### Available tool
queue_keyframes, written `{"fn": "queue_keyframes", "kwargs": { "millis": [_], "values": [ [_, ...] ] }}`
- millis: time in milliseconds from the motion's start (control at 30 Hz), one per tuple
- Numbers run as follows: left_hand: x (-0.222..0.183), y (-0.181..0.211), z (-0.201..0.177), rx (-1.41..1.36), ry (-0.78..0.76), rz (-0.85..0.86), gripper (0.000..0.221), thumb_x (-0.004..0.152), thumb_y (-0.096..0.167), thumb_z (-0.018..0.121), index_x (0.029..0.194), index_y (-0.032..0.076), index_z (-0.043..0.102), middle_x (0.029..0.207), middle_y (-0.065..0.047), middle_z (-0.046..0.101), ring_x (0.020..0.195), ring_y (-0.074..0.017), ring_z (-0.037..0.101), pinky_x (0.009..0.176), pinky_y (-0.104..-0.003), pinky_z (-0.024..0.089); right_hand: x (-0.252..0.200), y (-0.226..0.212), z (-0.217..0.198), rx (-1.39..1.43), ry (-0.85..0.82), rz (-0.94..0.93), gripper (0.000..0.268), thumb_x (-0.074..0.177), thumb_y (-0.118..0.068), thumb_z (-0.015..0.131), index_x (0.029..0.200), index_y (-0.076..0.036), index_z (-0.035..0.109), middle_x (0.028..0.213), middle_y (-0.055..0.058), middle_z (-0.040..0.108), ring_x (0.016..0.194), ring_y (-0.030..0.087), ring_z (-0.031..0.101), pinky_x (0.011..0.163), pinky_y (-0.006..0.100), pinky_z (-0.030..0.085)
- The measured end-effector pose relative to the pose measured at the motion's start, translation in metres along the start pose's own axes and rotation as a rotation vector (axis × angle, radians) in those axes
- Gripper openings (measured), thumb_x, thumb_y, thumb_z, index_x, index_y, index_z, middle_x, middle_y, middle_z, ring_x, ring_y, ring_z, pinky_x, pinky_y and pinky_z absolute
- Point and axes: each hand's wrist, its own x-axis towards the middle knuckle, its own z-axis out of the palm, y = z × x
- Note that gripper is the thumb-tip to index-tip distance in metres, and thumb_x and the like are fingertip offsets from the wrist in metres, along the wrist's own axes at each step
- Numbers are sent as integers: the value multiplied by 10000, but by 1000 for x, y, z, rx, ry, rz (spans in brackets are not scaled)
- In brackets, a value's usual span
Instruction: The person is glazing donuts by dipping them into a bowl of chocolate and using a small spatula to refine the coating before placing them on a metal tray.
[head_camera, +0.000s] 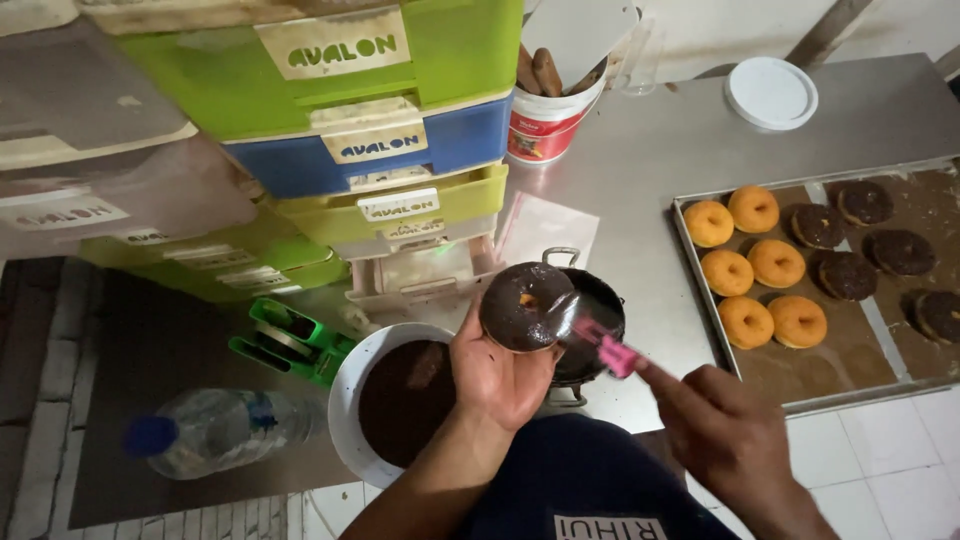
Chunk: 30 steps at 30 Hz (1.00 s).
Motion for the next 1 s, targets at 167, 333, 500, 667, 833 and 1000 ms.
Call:
{"fn": "queue_keyframes", "kwargs": {
  "millis": [167, 333, 500, 667, 833, 1000],
  "values": [
    [2, -8, -12, -94, -213, -32, 516, 1119, 429, 403, 1374, 28, 602, 1423, -190, 612, 1335, -360, 553, 1060, -484, 495, 3, 3, 11, 37, 76, 145, 397, 952, -51, 699, 1332, -166, 689, 746, 14, 537, 566, 141, 461, 500, 298, 382],
    [-8, -7, 14, -150, -168, -38, 542, 1101, 358, 416, 1422, -62, 537, 1451, -292, 543, 1410, -421, 476, 1185, -491, 415, 1, -7, 16, 106, 118, 27, 385, 970, -50, 664, 1335, -171, 666, 745, 12, 476, 550, 146, 432, 522, 286, 376],
    [-9, -5, 13, -119, -121, -19, 478, 1095, 347, 449, 1355, -25, 600, 1427, -247, 592, 1370, -391, 532, 1127, -504, 472, -20, 27, 40, -55, 121, 59, 474, 948, -52, 728, 1391, -192, 632, 807, 28, 568, 608, 148, 448, 459, 308, 352],
    [-13, -8, 11, -237, -243, -87, 556, 1080, 316, 491, 1463, -88, 474, 1517, -294, 473, 1462, -402, 415, 1231, -452, 380, -6, 7, 40, 106, 136, -17, 438, 961, -46, 700, 1367, -200, 638, 773, 5, 493, 566, 154, 448, 506, 300, 362],
    [-14, -4, 13, -154, -107, -21, 493, 1076, 326, 457, 1409, -22, 560, 1494, -251, 532, 1416, -384, 483, 1194, -489, 406, -3, 26, 48, 136, 177, 83, 353, 977, -13, 635, 1315, -113, 648, 757, 44, 535, 600, 175, 458, 530, 322, 349],
    [-16, -2, 12, -155, -168, -73, 523, 1086, 318, 438, 1432, -63, 530, 1482, -261, 534, 1411, -378, 483, 1212, -466, 391, -6, 28, 53, 246, 95, 111, 363, 984, -60, 612, 1333, -158, 640, 747, 26, 506, 598, 168, 487, 570, 301, 380]
  ]
}}
